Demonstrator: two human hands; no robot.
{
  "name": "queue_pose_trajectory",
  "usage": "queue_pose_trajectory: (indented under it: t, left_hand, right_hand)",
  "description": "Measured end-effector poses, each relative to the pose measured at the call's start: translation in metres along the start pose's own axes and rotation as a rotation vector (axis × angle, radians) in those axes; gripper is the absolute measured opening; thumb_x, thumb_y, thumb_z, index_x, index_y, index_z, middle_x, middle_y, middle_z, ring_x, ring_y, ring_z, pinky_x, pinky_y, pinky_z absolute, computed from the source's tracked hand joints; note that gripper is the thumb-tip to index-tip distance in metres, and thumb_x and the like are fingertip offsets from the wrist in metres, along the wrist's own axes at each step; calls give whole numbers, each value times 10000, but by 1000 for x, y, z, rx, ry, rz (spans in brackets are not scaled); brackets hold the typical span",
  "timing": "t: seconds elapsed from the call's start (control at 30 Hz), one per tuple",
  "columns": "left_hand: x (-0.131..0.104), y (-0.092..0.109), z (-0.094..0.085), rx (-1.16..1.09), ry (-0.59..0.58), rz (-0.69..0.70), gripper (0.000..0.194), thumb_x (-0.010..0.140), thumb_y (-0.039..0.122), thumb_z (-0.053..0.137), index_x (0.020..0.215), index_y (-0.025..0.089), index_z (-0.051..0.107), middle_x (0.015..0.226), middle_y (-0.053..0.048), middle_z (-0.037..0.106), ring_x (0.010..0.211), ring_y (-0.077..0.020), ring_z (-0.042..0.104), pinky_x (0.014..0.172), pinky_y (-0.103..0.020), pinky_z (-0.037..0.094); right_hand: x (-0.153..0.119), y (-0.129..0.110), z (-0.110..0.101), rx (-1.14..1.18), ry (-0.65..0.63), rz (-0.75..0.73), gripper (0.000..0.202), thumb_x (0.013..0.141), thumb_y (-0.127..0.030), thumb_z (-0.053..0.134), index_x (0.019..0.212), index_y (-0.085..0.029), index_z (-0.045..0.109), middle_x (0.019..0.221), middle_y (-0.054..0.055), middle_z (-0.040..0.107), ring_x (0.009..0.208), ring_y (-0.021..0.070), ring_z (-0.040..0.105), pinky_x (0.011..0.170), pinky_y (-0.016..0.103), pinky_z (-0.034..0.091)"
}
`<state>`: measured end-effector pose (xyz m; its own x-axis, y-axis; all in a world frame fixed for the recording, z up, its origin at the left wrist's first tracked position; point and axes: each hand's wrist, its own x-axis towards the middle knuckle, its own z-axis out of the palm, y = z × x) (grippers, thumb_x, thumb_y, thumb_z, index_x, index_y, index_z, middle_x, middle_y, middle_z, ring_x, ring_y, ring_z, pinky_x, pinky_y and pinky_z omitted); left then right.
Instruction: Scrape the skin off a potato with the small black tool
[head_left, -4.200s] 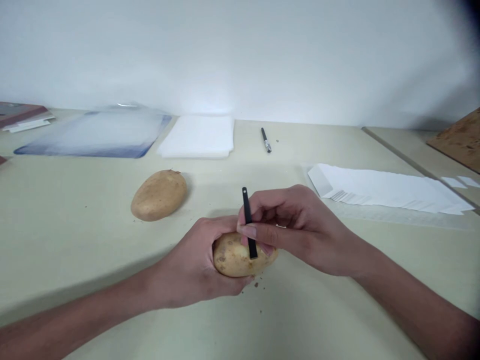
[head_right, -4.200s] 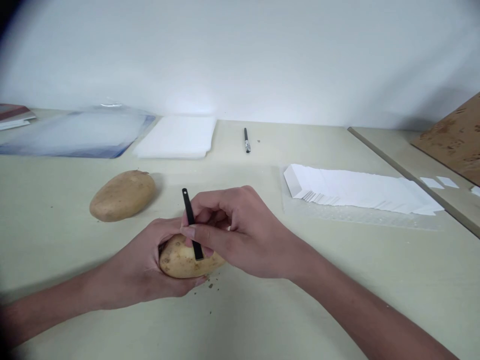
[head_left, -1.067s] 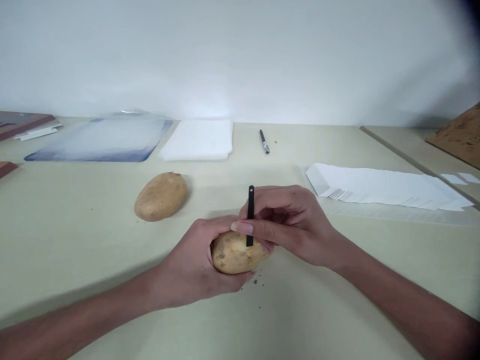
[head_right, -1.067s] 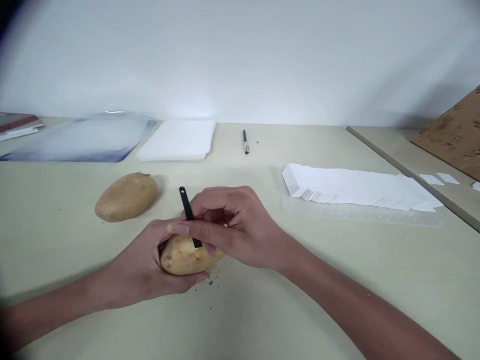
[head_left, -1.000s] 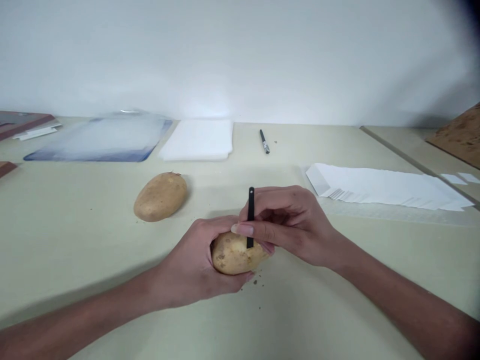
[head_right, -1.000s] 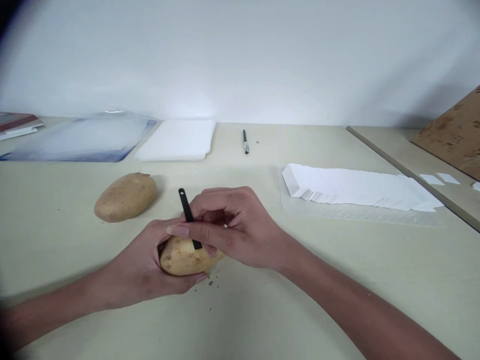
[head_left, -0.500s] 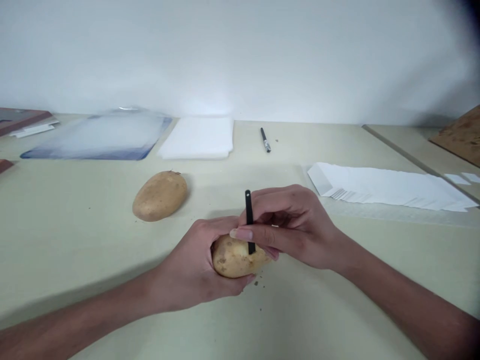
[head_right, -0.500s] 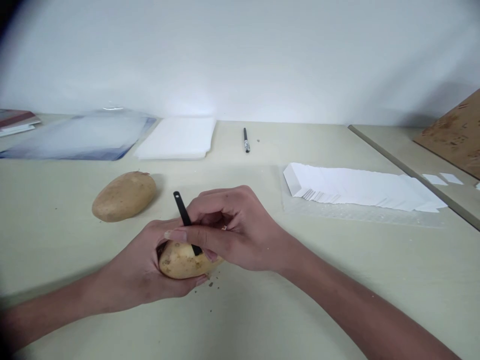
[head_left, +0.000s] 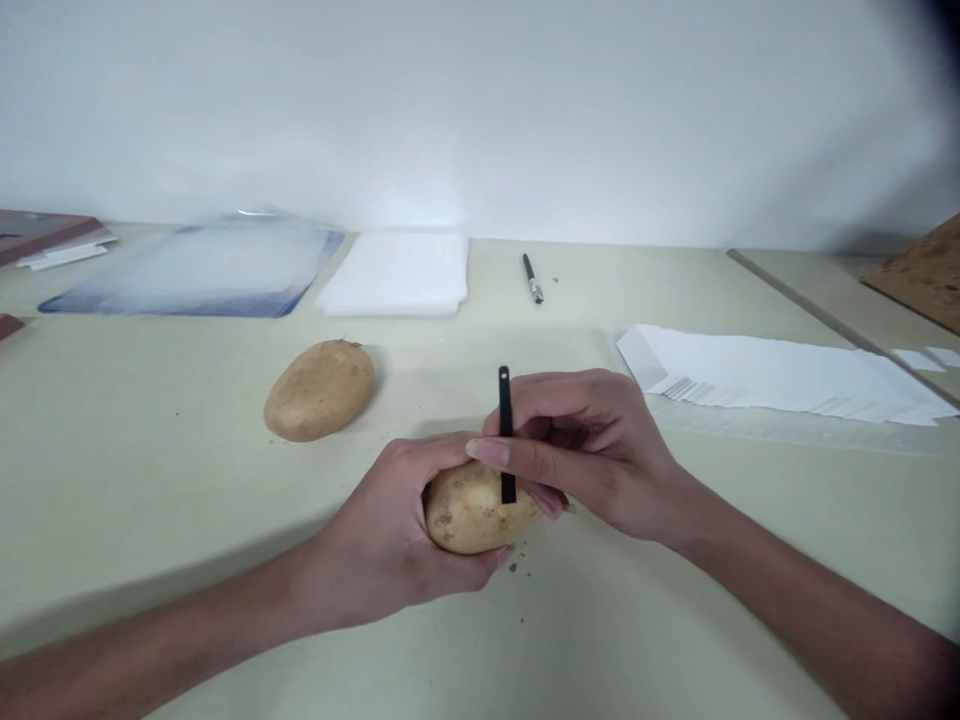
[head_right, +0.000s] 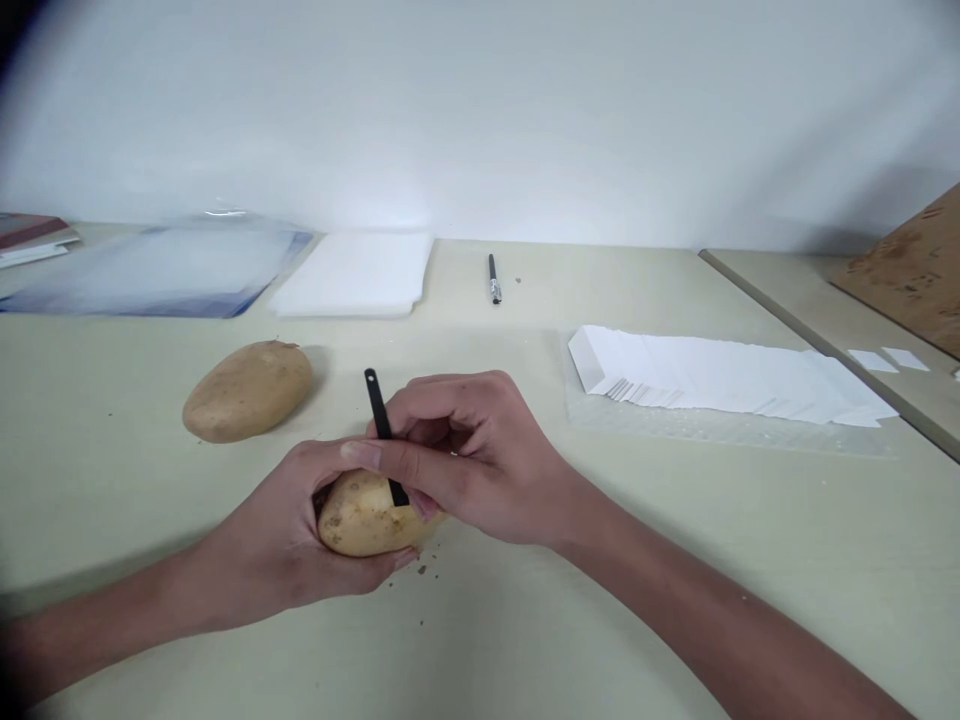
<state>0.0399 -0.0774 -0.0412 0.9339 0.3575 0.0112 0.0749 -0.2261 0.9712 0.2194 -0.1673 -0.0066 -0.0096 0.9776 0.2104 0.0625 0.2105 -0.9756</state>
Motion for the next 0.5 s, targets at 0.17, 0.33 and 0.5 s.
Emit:
queue_pose_trajectory:
  t: [0.17, 0.33, 0.5]
  left_hand:
    - [0, -1, 0, 23, 1, -2, 266, 769, 109, 785, 984, 239, 697, 857, 58, 657, 743, -101, 634, 624, -162, 521]
    - [0, -1, 0, -8, 15, -19, 270, 778, 110, 781, 995, 231, 675, 886, 53, 679, 775, -114, 659, 645, -171, 537]
    - [0, -2, -1, -22, -3, -25, 272, 780, 92, 766, 991, 232, 665, 896, 52, 687, 793, -120, 670, 622, -162, 520]
  right_hand:
    - [1, -1, 0, -22, 15, -16, 192, 888, -182, 786, 729, -129, 693, 573, -44, 519, 494, 70, 465, 434, 216, 330]
    - [3, -1, -1, -46, -11, -44, 267, 883, -154, 785, 669, -126, 628, 600, -46, 503, 516, 56, 451, 446, 206, 320]
    - [4, -1, 1, -46, -25, -47, 253, 874, -163, 796, 683, -125, 635, 629, -43, 494, 522, 58, 463, 448, 206, 328]
